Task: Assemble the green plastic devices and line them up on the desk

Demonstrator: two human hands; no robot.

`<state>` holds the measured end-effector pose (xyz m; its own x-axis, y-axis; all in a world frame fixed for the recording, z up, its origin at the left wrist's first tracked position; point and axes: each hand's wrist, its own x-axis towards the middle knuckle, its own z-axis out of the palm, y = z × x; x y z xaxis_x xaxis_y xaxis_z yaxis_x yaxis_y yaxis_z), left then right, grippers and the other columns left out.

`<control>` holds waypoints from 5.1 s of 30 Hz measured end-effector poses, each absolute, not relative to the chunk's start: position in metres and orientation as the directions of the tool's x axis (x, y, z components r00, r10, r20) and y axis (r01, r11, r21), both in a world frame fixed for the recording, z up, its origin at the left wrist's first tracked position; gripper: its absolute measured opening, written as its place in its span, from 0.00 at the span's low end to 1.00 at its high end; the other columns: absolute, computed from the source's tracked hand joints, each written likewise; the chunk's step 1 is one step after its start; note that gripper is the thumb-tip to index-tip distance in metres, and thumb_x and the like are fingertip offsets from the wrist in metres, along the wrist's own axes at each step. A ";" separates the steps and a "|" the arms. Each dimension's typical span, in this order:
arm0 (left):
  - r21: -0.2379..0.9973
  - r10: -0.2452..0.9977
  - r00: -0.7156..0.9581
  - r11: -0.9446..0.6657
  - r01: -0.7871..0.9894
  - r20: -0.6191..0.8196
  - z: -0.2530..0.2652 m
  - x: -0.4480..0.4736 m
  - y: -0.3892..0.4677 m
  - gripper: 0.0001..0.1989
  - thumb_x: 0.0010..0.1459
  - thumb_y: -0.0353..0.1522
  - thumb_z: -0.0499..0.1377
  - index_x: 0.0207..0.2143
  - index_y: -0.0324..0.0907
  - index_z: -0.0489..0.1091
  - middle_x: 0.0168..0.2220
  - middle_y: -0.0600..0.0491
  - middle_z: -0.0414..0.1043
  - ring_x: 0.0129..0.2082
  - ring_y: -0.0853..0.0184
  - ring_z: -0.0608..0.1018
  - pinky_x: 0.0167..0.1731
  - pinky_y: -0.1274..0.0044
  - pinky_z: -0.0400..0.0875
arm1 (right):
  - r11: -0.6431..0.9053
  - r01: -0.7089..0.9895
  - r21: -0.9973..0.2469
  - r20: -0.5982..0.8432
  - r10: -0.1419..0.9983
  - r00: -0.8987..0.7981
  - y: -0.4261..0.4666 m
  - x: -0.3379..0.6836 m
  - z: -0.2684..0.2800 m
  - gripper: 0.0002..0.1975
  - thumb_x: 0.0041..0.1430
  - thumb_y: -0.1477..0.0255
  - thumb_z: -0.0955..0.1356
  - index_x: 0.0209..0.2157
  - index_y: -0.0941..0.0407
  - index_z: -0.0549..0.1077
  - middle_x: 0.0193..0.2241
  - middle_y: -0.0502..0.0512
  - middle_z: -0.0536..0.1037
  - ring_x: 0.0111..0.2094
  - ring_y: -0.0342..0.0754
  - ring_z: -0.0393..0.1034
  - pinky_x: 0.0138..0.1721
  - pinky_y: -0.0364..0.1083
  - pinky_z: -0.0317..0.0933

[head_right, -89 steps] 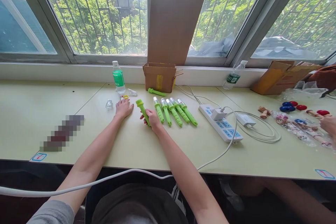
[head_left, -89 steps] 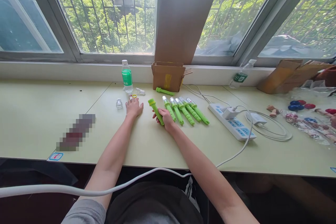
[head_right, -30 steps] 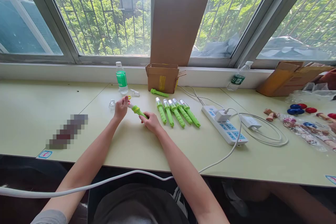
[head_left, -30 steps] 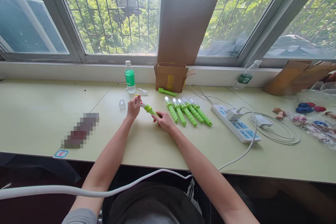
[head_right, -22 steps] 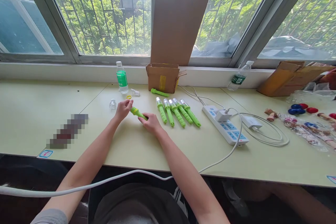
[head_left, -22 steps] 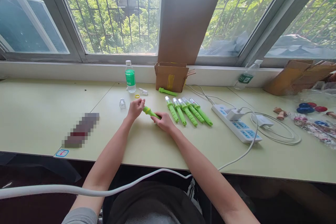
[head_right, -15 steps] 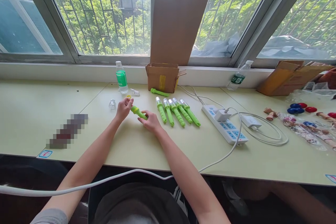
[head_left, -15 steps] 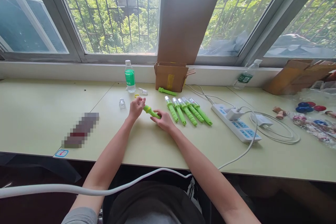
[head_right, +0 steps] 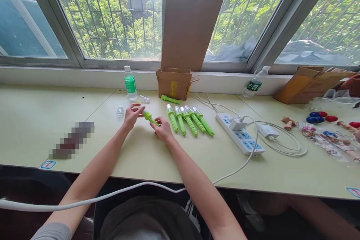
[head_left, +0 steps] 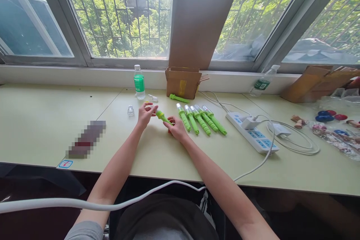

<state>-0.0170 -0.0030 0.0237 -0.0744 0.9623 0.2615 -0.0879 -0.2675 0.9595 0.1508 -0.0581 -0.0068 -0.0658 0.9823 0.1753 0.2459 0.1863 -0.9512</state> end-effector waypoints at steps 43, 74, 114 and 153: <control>0.596 0.783 -0.460 0.145 0.790 0.419 -0.004 -0.063 0.019 0.15 0.53 0.35 0.56 0.43 0.42 0.70 0.56 0.37 0.57 0.57 0.45 0.57 0.52 0.54 0.52 | 0.311 0.450 -0.837 0.286 0.950 -0.125 -0.067 0.149 -0.001 0.16 0.60 0.58 0.60 0.29 0.54 0.68 0.19 0.49 0.70 0.19 0.43 0.60 0.22 0.42 0.52; 0.906 0.934 -0.294 -0.294 -0.304 0.204 0.023 -0.044 0.019 0.19 0.58 0.39 0.54 0.49 0.47 0.51 0.43 0.48 0.69 0.37 0.68 0.78 0.38 0.72 0.76 | 0.337 0.471 -0.816 0.291 0.942 -0.169 -0.064 0.149 -0.002 0.16 0.59 0.58 0.61 0.31 0.55 0.71 0.24 0.50 0.73 0.20 0.42 0.63 0.24 0.42 0.53; 0.951 0.958 -0.132 -0.274 -0.140 0.256 0.020 -0.014 -0.005 0.26 0.47 0.45 0.63 0.45 0.41 0.65 0.28 0.53 0.71 0.26 0.69 0.75 0.26 0.75 0.74 | 0.377 0.664 -0.646 0.440 0.895 -0.080 -0.060 0.150 -0.006 0.15 0.57 0.61 0.64 0.41 0.57 0.70 0.32 0.55 0.74 0.32 0.48 0.67 0.33 0.44 0.57; 0.954 0.978 -0.047 -0.210 -0.215 0.204 0.026 -0.009 -0.009 0.28 0.46 0.43 0.65 0.47 0.41 0.64 0.29 0.52 0.71 0.28 0.68 0.75 0.28 0.74 0.74 | 0.327 0.683 -0.653 0.380 0.922 -0.078 -0.066 0.148 -0.001 0.18 0.55 0.57 0.64 0.42 0.56 0.68 0.22 0.50 0.72 0.21 0.45 0.62 0.25 0.43 0.51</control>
<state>-0.0090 -0.0093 0.0259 -0.0472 0.9778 0.2042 -0.2150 -0.2096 0.9539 0.1481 -0.0660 -0.0006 -0.0781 0.9216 0.3802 0.6831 0.3272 -0.6529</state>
